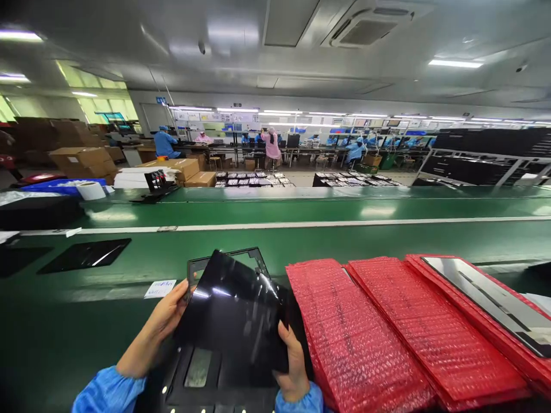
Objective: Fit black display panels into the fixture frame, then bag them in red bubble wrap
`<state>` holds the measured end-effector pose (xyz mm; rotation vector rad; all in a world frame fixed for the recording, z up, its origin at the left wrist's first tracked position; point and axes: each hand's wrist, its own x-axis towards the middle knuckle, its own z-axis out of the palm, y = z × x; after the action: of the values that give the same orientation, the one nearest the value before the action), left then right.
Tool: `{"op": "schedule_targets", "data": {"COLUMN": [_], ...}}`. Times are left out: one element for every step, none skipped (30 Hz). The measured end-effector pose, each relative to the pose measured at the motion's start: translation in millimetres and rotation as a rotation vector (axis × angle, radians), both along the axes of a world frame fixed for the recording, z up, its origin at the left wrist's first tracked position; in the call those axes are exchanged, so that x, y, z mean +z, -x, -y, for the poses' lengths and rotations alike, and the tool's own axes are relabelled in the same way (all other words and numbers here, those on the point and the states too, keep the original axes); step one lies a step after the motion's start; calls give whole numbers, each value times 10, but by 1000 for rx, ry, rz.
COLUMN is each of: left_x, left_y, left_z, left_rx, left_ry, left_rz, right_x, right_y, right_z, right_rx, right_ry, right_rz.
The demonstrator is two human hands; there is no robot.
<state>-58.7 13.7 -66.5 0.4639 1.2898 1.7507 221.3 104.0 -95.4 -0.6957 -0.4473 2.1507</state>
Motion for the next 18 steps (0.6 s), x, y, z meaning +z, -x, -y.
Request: {"op": "schedule_targets", "data": {"left_x": [-13, -24, -33, -43, -55, -72, -91, -114, -137, -160, -181, -198, -212, -222, -230, -237, -244, -253], "left_y": [-26, -56, -90, -126, -164, -205, -245, -286, -324, -358, -387, -410, -426, -435, -439, -437, -432, -425], "left_z": [171, 325, 462, 579, 676, 754, 812, 852, 875, 883, 878, 865, 846, 824, 801, 780, 763, 749], "left_rx": [8, 14, 15, 13, 3, -11, -30, -56, -81, -101, -117, -127, -131, -129, -128, -131, -136, -143], "left_ry": [-15, -13, 6, 31, 58, 86, 112, 134, 152, 169, 185, 200, 213, 222, 229, 231, 231, 233], "left_rz": [32, 53, 70, 96, 125, 152, 177, 201, 221, 236, 244, 244, 238, 226, 208, 186, 162, 138], "right_x": [-5, -11, -16, -19, -18, -12, -1, 14, 33, 53, 74, 93, 110, 126, 139, 151, 163, 173], "right_y": [1, -1, -9, -22, -38, -57, -77, -96, -114, -131, -147, -163, -180, -197, -216, -235, -252, -268], "right_z": [-12, -27, -44, -60, -74, -85, -90, -90, -83, -70, -53, -31, -7, 18, 44, 68, 90, 109], "right_rx": [-30, -61, -84, -102, -114, -124, -132, -139, -144, -146, -144, -141, -137, -133, -129, -129, -133, -140], "right_ry": [14, 29, 43, 56, 66, 71, 72, 71, 67, 66, 70, 81, 97, 117, 139, 160, 178, 198], "right_rz": [1, -1, -4, -8, -13, -21, -32, -44, -55, -70, -92, -119, -146, -168, -179, -179, -170, -159]}}
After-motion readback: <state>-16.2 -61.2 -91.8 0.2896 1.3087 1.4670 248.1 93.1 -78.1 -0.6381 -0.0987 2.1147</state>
